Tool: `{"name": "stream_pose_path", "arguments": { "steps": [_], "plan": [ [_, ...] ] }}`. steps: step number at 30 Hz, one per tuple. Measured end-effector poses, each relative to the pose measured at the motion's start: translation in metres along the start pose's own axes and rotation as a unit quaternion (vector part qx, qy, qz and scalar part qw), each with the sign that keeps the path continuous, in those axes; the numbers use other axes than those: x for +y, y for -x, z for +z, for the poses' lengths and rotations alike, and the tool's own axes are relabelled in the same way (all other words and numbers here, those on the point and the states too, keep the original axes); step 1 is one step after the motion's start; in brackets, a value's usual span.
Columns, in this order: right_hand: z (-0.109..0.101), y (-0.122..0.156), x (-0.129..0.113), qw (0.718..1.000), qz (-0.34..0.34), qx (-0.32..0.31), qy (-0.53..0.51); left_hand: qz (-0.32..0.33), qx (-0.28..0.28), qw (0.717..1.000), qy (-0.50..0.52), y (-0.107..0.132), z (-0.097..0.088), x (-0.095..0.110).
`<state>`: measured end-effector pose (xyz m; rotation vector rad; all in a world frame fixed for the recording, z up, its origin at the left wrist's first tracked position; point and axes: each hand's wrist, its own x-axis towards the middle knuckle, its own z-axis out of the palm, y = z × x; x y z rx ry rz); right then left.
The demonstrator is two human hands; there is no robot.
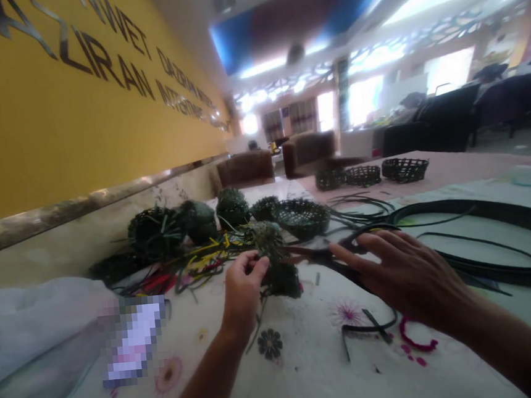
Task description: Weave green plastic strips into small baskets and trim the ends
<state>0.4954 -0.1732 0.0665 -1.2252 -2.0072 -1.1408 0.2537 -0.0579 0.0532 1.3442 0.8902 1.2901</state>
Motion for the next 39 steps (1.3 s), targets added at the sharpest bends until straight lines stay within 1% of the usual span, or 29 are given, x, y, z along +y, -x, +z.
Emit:
{"name": "stream_pose_path", "arguments": {
  "steps": [4, 7, 10, 14, 20, 23, 27, 33, 39],
  "plan": [
    [0.005, 0.001, -0.001, 1.0, 0.001, 0.002, 0.01, -0.007, -0.009, 1.0, 0.001, -0.002, -0.002, 0.001],
    [0.013, 0.006, 0.001, 1.0, 0.01, 0.001, -0.005, -0.027, -0.013, 0.999, 0.018, -0.003, -0.003, 0.004],
    [0.026, 0.013, 0.005, 0.997, 0.036, -0.012, -0.064, -0.05, -0.026, 0.998, 0.042, -0.004, -0.003, 0.007],
    [0.041, 0.019, 0.011, 0.985, 0.058, -0.014, -0.159, -0.079, -0.051, 0.994, 0.064, -0.006, -0.004, 0.009],
    [0.054, 0.023, 0.009, 0.958, 0.092, -0.038, -0.269, -0.102, -0.052, 0.99, 0.083, -0.007, -0.005, 0.012],
    [0.06, 0.026, 0.008, 0.945, 0.108, -0.039, -0.305, -0.105, -0.061, 0.989, 0.09, -0.008, -0.005, 0.013],
    [0.063, 0.028, 0.008, 0.934, 0.124, -0.037, -0.334, -0.108, -0.067, 0.987, 0.096, -0.009, -0.005, 0.014],
    [0.06, 0.025, 0.007, 0.918, 0.141, -0.055, -0.367, -0.12, -0.074, 0.985, 0.102, -0.011, -0.006, 0.013],
    [0.065, 0.027, 0.002, 0.908, 0.163, -0.063, -0.38, -0.11, -0.075, 0.987, 0.089, -0.013, -0.009, 0.011]
  ]
}}
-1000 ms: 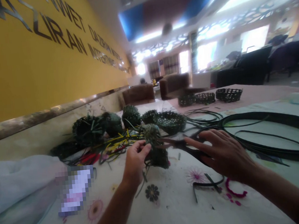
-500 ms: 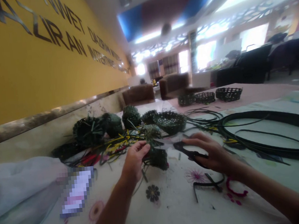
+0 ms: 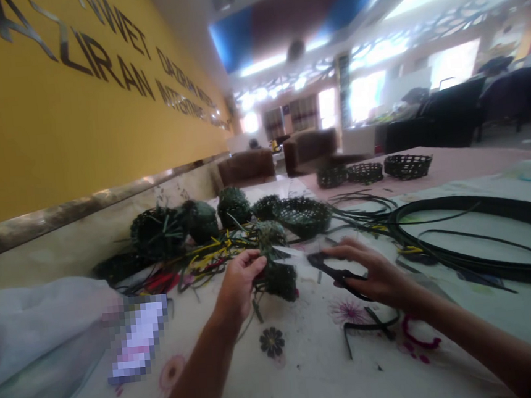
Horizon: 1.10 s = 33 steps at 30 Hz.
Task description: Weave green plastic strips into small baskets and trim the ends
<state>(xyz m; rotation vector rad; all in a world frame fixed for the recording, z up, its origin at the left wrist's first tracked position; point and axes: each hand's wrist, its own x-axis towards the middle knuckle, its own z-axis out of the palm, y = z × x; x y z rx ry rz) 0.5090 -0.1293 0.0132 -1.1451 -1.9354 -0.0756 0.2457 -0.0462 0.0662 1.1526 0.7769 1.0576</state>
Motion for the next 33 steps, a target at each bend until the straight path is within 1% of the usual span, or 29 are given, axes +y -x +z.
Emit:
{"name": "stream_pose_path", "arguments": {
  "steps": [3, 5, 7, 9, 11, 13, 16, 19, 22, 24, 27, 30, 31, 33],
  "plan": [
    [0.0, 0.0, 0.001, 1.0, -0.008, -0.005, 0.003, -0.007, 0.002, 1.0, 0.0, 0.001, 0.0, 0.0],
    [-0.002, -0.001, 0.002, 0.999, -0.032, -0.006, 0.029, -0.013, 0.009, 1.0, 0.002, 0.001, 0.001, -0.001],
    [-0.005, -0.001, 0.004, 0.994, -0.067, 0.004, 0.084, -0.017, 0.016, 1.0, 0.001, 0.001, 0.002, -0.002],
    [-0.008, -0.001, 0.007, 0.984, -0.097, 0.022, 0.15, -0.018, 0.014, 1.0, -0.004, 0.0, 0.002, -0.004],
    [-0.01, 0.001, 0.011, 0.971, -0.116, 0.038, 0.205, -0.017, 0.003, 1.0, -0.014, -0.001, 0.001, -0.005],
    [-0.01, 0.003, 0.014, 0.962, -0.127, 0.043, 0.236, -0.021, -0.006, 1.0, -0.022, -0.002, -0.001, -0.005],
    [-0.006, 0.007, 0.019, 0.959, -0.133, 0.047, 0.244, -0.038, -0.022, 0.999, -0.025, -0.004, -0.004, -0.006],
    [0.004, 0.01, 0.023, 0.965, -0.128, 0.053, 0.221, -0.045, -0.032, 0.998, -0.011, -0.006, -0.007, -0.007],
    [0.014, 0.011, 0.023, 0.969, -0.12, 0.072, 0.205, -0.047, -0.033, 0.998, 0.004, -0.008, -0.008, -0.009],
    [0.018, 0.012, 0.022, 0.961, -0.121, 0.097, 0.227, -0.051, -0.033, 0.998, 0.01, -0.008, -0.009, -0.01],
    [0.019, 0.014, 0.017, 0.942, -0.128, 0.127, 0.283, -0.057, -0.03, 0.998, 0.017, -0.009, -0.01, -0.011],
    [0.018, 0.013, 0.013, 0.932, -0.138, 0.13, 0.309, -0.061, -0.028, 0.998, 0.016, -0.009, -0.012, -0.011],
    [0.018, 0.012, 0.013, 0.934, -0.141, 0.126, 0.303, -0.062, -0.03, 0.998, 0.013, -0.01, -0.012, -0.01],
    [0.018, 0.01, 0.013, 0.948, -0.142, 0.111, 0.264, -0.064, -0.034, 0.997, 0.009, -0.01, -0.013, -0.009]
  ]
}}
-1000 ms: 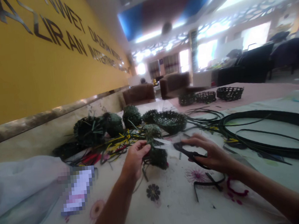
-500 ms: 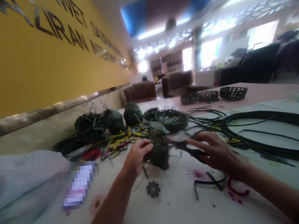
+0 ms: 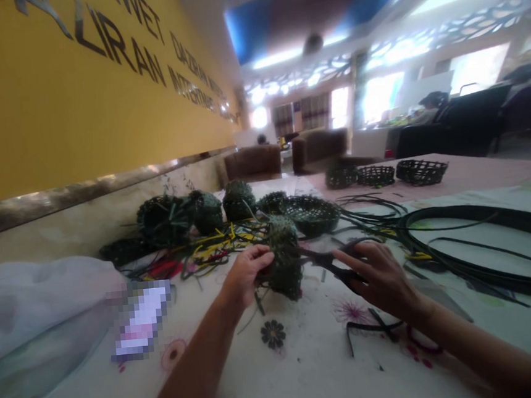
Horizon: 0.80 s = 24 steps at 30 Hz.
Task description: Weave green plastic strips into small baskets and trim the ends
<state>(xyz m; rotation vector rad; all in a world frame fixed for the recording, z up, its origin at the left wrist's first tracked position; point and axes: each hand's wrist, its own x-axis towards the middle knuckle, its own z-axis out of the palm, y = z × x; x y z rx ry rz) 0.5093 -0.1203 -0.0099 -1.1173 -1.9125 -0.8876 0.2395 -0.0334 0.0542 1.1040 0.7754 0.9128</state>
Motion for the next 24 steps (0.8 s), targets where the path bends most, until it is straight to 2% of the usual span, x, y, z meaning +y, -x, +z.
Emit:
{"name": "stream_pose_path", "arguments": {
  "steps": [3, 8, 10, 16, 24],
  "plan": [
    [0.0011, -0.002, 0.0019, 0.999, 0.007, -0.014, -0.05, -0.003, -0.005, 1.0, 0.002, 0.0007, 0.0004, 0.0008],
    [-0.0007, -0.0017, -0.0002, 1.0, 0.003, 0.007, 0.01, 0.0, -0.008, 1.0, 0.004, 0.0008, 0.0009, -0.0002],
    [0.0001, -0.0007, -0.0016, 1.0, 0.007, 0.009, 0.002, 0.005, -0.01, 1.0, 0.005, 0.0004, 0.0004, -0.0006],
    [0.0032, -0.001, -0.0031, 0.994, 0.048, -0.015, -0.099, 0.005, -0.013, 1.0, 0.012, -0.0002, 0.0008, -0.0009],
    [-0.0059, -0.0093, -0.0055, 0.965, 0.113, -0.063, -0.227, -0.003, -0.008, 1.0, 0.012, 0.0024, 0.0046, 0.0007]
  ]
}}
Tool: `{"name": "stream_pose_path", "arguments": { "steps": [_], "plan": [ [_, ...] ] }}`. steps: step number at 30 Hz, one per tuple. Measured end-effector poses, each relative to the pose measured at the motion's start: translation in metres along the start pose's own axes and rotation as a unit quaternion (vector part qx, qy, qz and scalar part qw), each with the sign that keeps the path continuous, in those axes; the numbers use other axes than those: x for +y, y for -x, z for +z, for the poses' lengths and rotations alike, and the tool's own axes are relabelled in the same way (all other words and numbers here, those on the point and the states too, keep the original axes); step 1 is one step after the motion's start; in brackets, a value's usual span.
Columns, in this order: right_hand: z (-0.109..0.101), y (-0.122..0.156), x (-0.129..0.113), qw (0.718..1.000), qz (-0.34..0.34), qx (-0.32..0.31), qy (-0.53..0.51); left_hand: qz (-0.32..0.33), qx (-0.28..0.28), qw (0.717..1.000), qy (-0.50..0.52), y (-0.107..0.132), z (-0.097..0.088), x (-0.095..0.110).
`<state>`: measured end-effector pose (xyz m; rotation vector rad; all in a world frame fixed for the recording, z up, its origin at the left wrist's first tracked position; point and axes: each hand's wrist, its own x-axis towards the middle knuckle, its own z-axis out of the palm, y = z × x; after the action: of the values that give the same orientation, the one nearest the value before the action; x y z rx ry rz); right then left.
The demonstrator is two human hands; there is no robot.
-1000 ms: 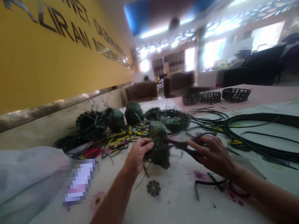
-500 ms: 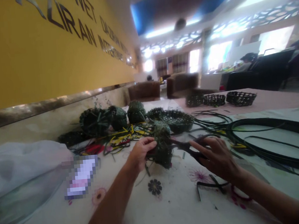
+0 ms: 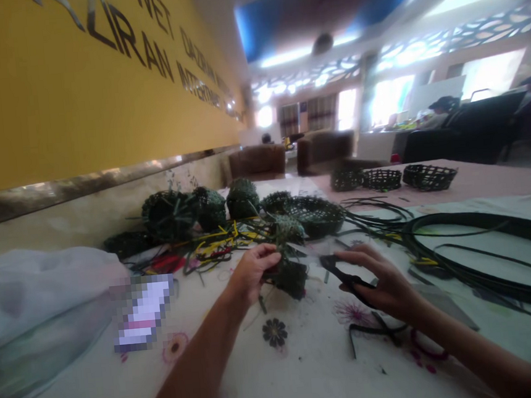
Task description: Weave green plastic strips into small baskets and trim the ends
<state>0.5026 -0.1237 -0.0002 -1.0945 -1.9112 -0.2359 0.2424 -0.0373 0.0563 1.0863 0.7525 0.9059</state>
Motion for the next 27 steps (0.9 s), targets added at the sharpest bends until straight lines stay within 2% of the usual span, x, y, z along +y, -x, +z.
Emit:
{"name": "stream_pose_path", "arguments": {
  "steps": [7, 11, 19, 24, 27],
  "plan": [
    [0.002, 0.001, 0.004, 1.0, 0.022, -0.011, -0.011, 0.007, -0.004, 0.999, -0.038, 0.001, 0.0, 0.002],
    [0.001, 0.001, 0.004, 1.0, 0.024, -0.012, -0.011, 0.056, 0.018, 0.998, -0.033, 0.002, 0.004, 0.0],
    [0.004, 0.001, 0.003, 0.999, 0.023, 0.0, -0.024, 0.083, 0.055, 0.993, -0.06, 0.009, 0.01, 0.0],
    [0.005, 0.002, 0.002, 0.999, 0.025, 0.001, -0.029, 0.043, 0.021, 0.997, -0.06, 0.015, 0.011, 0.008],
    [0.006, 0.002, 0.001, 0.999, 0.024, 0.002, -0.038, 0.048, 0.047, 0.994, -0.086, 0.018, 0.013, 0.013]
  ]
}}
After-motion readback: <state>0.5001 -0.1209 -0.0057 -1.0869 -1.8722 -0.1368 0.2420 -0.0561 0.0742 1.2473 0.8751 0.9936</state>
